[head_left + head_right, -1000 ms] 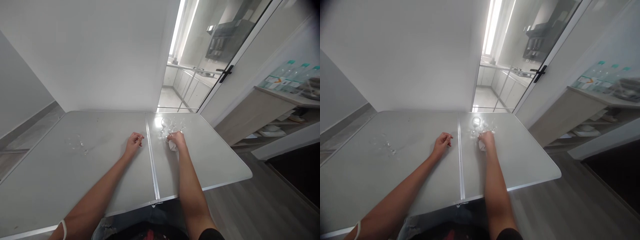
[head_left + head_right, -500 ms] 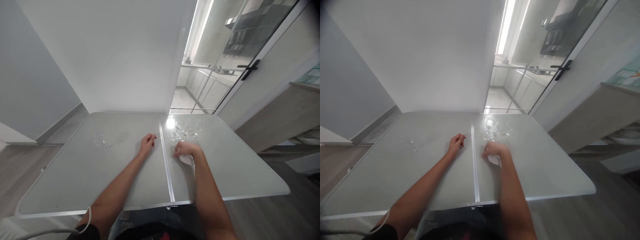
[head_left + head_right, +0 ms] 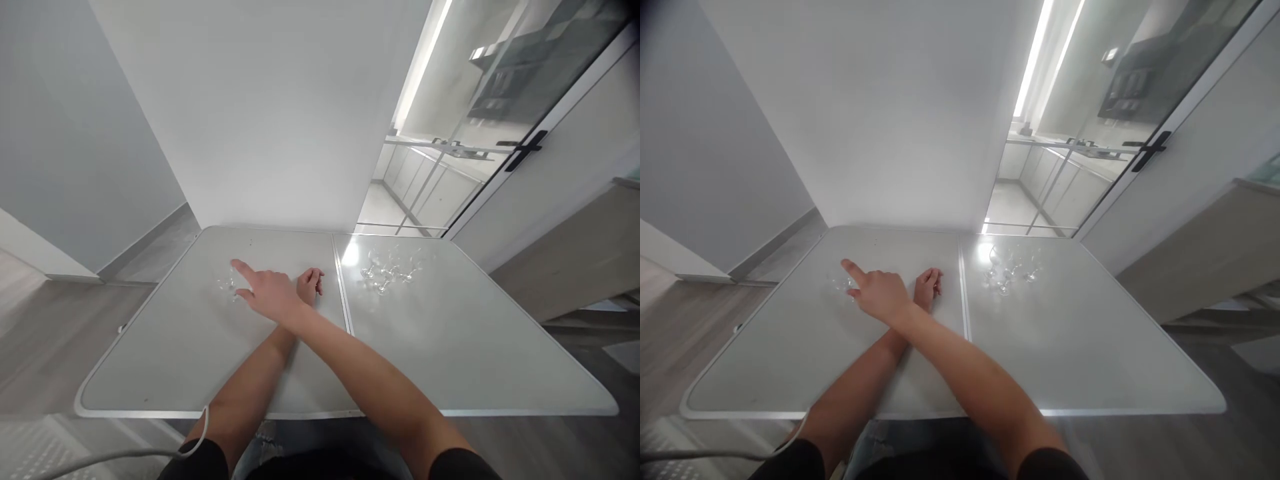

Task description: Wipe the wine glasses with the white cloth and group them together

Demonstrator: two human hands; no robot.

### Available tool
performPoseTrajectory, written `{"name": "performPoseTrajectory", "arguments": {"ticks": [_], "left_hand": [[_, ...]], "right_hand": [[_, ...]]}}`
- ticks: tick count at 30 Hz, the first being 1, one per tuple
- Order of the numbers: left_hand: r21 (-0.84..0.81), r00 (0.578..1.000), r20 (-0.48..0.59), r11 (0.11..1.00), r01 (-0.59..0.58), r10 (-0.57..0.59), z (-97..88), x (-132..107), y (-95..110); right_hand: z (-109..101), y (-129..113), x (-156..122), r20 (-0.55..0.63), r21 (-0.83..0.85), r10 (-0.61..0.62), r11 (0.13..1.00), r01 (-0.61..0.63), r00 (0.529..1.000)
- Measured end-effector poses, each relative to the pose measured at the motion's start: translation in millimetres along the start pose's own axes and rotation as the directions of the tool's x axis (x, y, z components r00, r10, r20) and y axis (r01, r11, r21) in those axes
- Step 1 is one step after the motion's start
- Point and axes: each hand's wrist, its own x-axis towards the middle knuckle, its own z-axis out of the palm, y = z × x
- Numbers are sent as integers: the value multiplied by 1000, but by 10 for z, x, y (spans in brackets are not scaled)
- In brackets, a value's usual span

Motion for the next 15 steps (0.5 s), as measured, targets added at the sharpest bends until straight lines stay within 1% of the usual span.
{"name": "performPoseTrajectory", "arguments": {"ticks": [2,4,6,9,11,12,14,15], "left_hand": [[-5,1000,31,1000,-1,1,-23,14,6],[-37,999,50,999,-3,5,-35,14,6],[-77,997,71,997,-10,15,-36,6,0],[-113,996,84,993,-27,36,-35,3,-13],[-146,997,80,989,-12,24,-39,21,-22],[-176,997,74,984,6,7,-43,36,-25],[-269,997,58,961,56,-42,-51,75,-23],[-333,995,58,938,101,-86,-54,94,-15]], "right_hand": [[117,-110,203,24,-158,1,987,3,1000],[229,-131,361,51,-235,-8,972,20,999],[336,-114,469,92,-253,-27,966,50,995],[445,-88,544,137,-241,-55,967,87,989],[444,-58,535,148,-209,-75,972,105,986],[414,-23,506,129,-173,-66,981,88,989],[301,112,384,32,-12,-2,1000,2,999],[223,219,289,-45,120,59,991,-53,997]]}}
